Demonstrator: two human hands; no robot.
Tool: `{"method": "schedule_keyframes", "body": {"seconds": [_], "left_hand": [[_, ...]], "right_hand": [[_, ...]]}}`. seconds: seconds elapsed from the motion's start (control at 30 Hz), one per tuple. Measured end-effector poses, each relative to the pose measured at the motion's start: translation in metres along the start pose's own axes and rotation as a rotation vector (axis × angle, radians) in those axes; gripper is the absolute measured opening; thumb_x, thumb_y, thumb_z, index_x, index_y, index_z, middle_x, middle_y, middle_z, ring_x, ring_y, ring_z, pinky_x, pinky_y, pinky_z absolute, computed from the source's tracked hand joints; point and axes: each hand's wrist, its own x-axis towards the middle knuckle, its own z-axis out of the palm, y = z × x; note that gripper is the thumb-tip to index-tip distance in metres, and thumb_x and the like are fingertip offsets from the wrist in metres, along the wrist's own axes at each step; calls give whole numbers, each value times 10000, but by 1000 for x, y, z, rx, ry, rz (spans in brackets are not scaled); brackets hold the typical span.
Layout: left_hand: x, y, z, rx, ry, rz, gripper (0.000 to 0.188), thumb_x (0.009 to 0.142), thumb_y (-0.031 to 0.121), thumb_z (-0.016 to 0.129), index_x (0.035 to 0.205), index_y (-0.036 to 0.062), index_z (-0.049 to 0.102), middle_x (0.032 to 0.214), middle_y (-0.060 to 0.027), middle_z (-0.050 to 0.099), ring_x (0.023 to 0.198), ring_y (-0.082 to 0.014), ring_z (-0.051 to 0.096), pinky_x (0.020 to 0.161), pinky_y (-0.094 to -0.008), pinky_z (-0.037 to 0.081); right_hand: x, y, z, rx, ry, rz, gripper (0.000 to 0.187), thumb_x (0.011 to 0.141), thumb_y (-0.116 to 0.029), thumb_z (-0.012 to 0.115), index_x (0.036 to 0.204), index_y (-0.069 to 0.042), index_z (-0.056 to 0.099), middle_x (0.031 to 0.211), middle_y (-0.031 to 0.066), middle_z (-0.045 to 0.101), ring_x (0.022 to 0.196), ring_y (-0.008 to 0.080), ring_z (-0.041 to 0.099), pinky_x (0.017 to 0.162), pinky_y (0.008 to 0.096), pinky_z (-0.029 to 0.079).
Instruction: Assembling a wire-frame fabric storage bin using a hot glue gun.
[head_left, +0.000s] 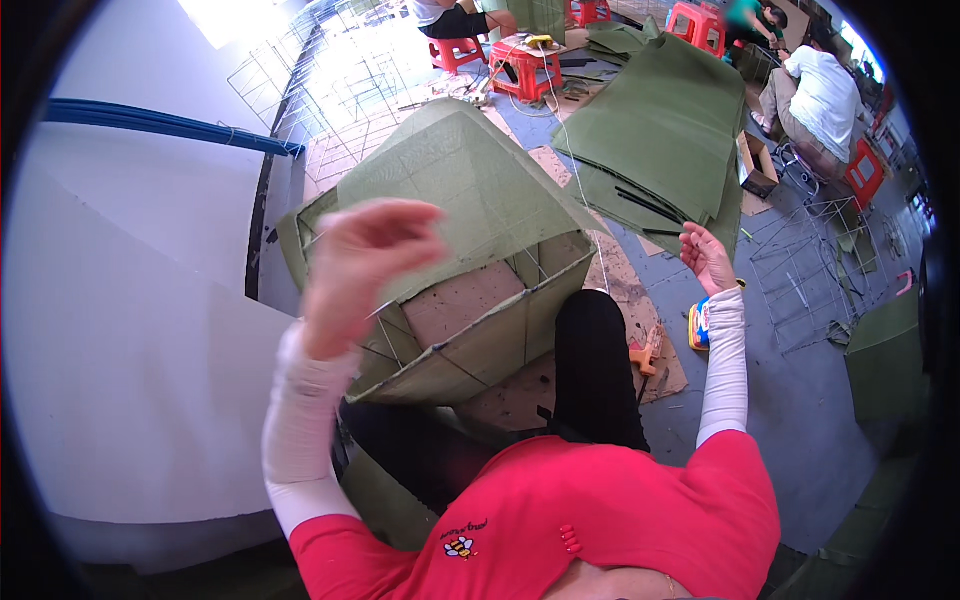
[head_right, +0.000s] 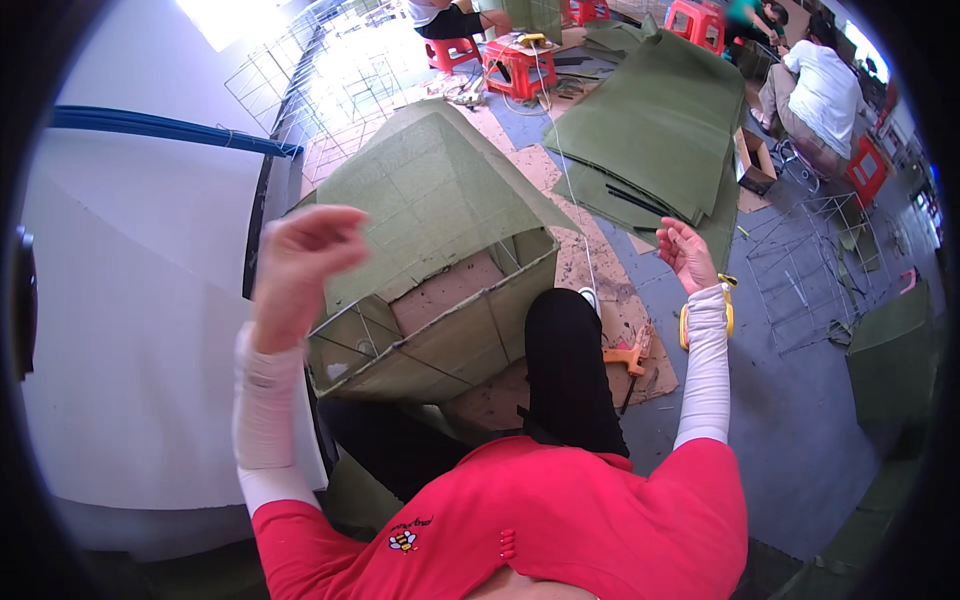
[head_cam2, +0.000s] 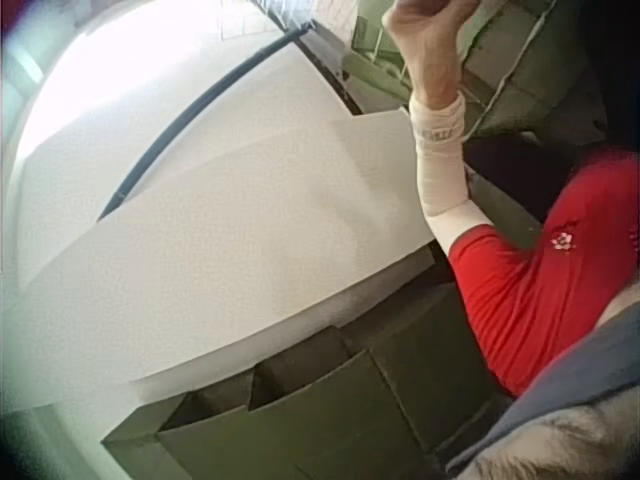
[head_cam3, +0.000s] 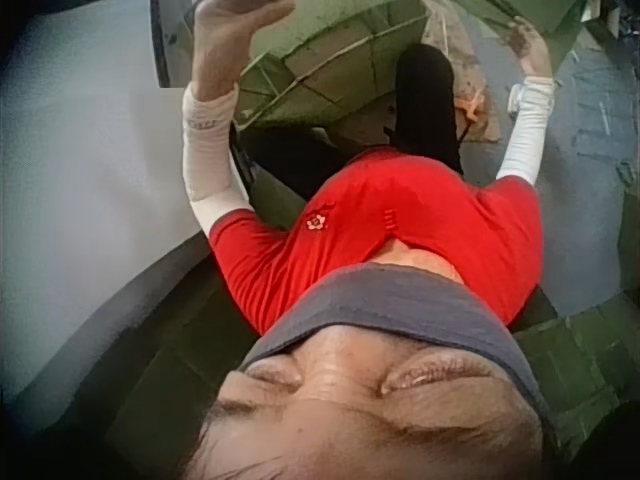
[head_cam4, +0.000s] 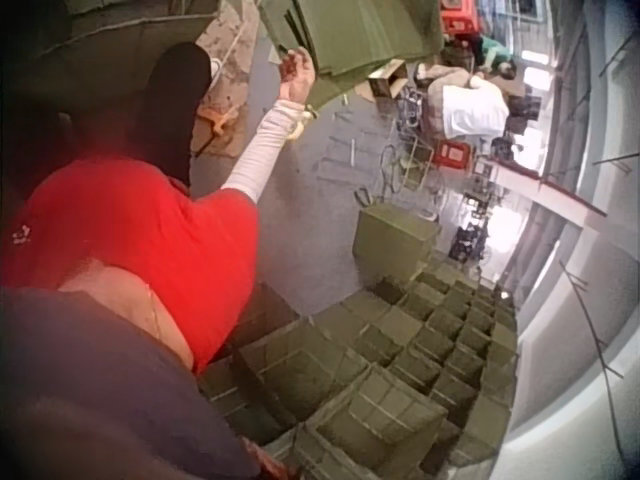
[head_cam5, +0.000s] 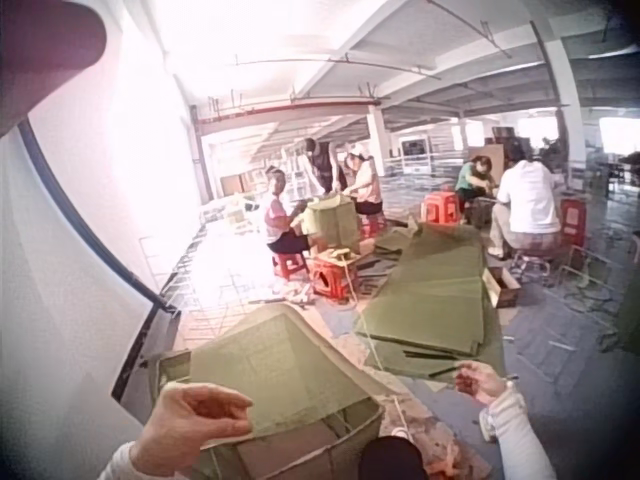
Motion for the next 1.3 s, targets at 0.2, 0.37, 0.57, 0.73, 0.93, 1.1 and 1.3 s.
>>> {"method": "schedule_keyframes", "body": {"seconds": [0.2,0.37,0.57,0.73,0.93,1.1,1.3], "left_hand": [[-8,-67,137,-737,-290,-153,271,767,-1,658,1031,-28,604,807,-45,622,744,-104,589,715,-229,478],[7,-133,199,-1165,-229,-324,359,803,-17,611,1151,-13,523,905,-58,618,822,-123,600,774,-237,481],[10,-157,245,-1126,-353,-455,396,827,-19,575,1206,-36,461,991,-109,620,888,-165,610,812,-261,485],[9,-169,265,-987,-431,-551,391,926,105,470,1261,-77,383,1165,-176,548,1045,-164,549,897,-291,440],[3,-209,284,-519,-356,-504,378,928,164,483,1232,-56,442,1088,-97,566,1041,-142,524,875,-265,417],[4,-209,310,-525,-357,-432,341,876,80,555,1163,-94,495,1026,-115,589,877,-127,591,780,-228,469],[4,-202,313,-316,-372,-276,161,827,33,616,934,-87,607,809,-84,638,705,-118,611,666,-229,503]], "right_hand": [[-70,-37,108,-28,-146,-396,242,869,-115,574,1088,-13,558,845,46,620,732,91,577,680,220,485],[-103,-19,160,-290,-23,-486,139,862,-29,545,975,13,614,835,61,635,756,101,586,710,229,473],[-122,15,128,-438,169,-571,152,881,-56,532,981,19,617,890,57,641,828,95,581,745,223,465],[-130,38,94,-359,349,-448,276,928,-185,481,1070,26,587,984,85,628,886,127,583,763,247,477],[-129,59,51,51,364,-303,331,934,-126,414,1212,50,454,1120,147,558,997,230,588,862,306,475],[-136,66,50,102,388,-245,309,929,-118,423,1187,47,463,1085,144,569,970,229,600,859,320,484],[-147,55,56,-154,427,-310,286,914,-52,424,1180,45,464,1039,149,582,890,216,629,805,314,516]]}}
